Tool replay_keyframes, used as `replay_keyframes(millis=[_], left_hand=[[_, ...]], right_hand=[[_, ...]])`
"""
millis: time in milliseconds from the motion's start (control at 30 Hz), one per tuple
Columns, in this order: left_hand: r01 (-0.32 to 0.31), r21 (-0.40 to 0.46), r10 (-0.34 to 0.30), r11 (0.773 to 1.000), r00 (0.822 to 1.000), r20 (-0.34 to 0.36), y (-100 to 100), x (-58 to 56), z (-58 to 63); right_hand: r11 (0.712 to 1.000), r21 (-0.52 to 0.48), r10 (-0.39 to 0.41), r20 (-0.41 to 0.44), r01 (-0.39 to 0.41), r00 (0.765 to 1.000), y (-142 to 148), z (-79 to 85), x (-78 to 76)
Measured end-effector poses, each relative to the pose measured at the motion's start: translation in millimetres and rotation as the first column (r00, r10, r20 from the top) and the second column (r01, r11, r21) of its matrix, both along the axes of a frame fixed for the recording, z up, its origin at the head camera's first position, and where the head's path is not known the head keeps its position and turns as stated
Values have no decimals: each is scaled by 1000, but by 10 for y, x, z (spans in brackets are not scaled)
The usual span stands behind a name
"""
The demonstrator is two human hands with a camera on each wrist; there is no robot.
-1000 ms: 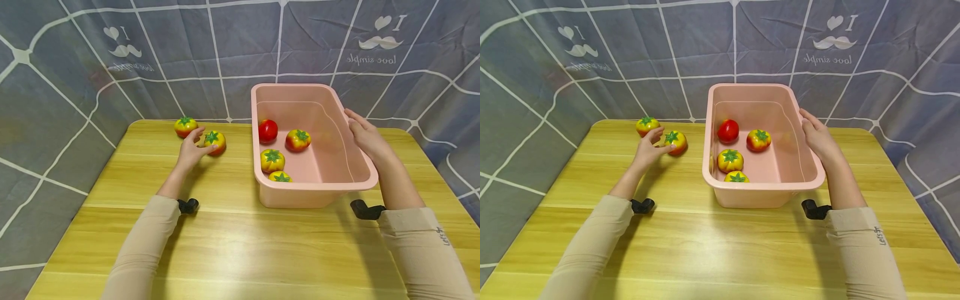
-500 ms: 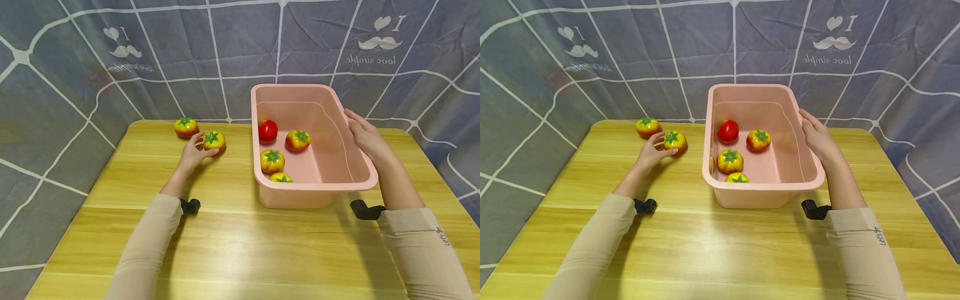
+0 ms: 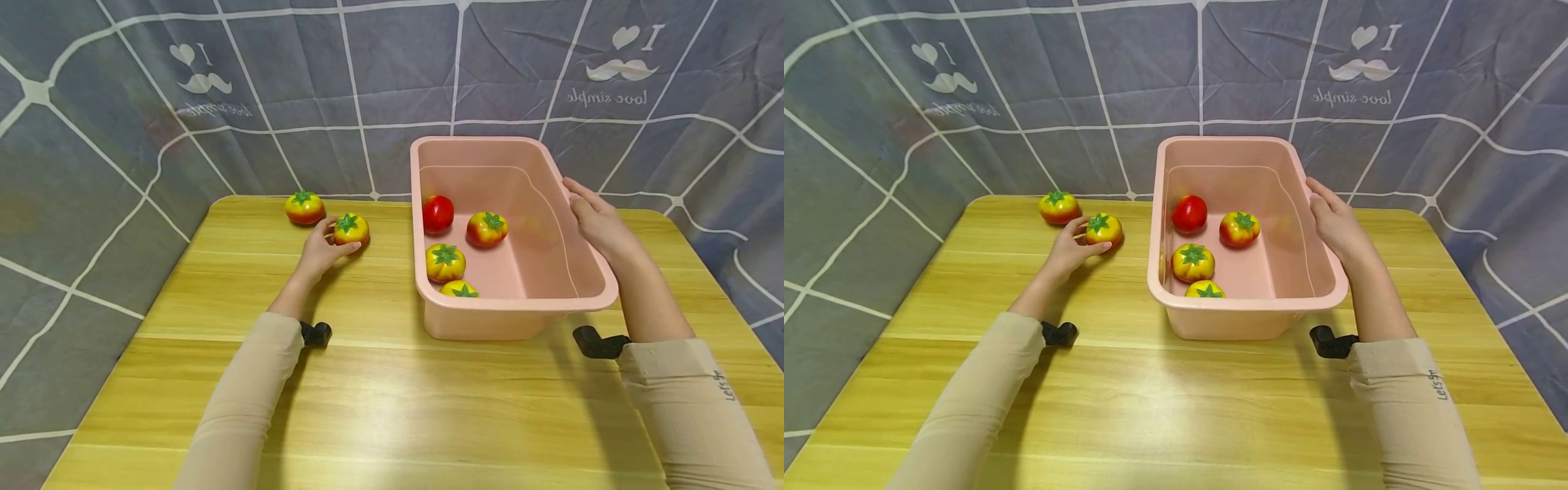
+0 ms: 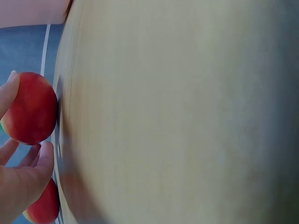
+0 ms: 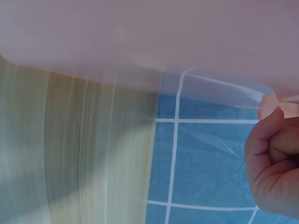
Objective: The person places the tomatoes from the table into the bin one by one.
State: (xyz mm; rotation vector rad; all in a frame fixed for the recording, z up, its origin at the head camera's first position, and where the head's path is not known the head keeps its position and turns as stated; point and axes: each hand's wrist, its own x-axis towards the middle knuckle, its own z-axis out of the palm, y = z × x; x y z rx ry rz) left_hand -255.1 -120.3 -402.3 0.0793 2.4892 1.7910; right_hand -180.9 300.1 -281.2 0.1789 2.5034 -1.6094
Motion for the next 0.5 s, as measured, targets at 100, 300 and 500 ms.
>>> replay_keyframes(millis=[100,300,500], left_hand=[[-3,-6,3,1000,1000,3,6,1,13],[-7,7,7,1000,1000,1,23,3,26],[-1,13,1,1000,1000,-4,23,-1,29]], right_hand=[[1000,-16,7,-2,-7,1000,0,3,-1],[1000,4,10,0,-10,1000,2,9,-3],[1000,22,8,17,-9,1000,5,16,-4]])
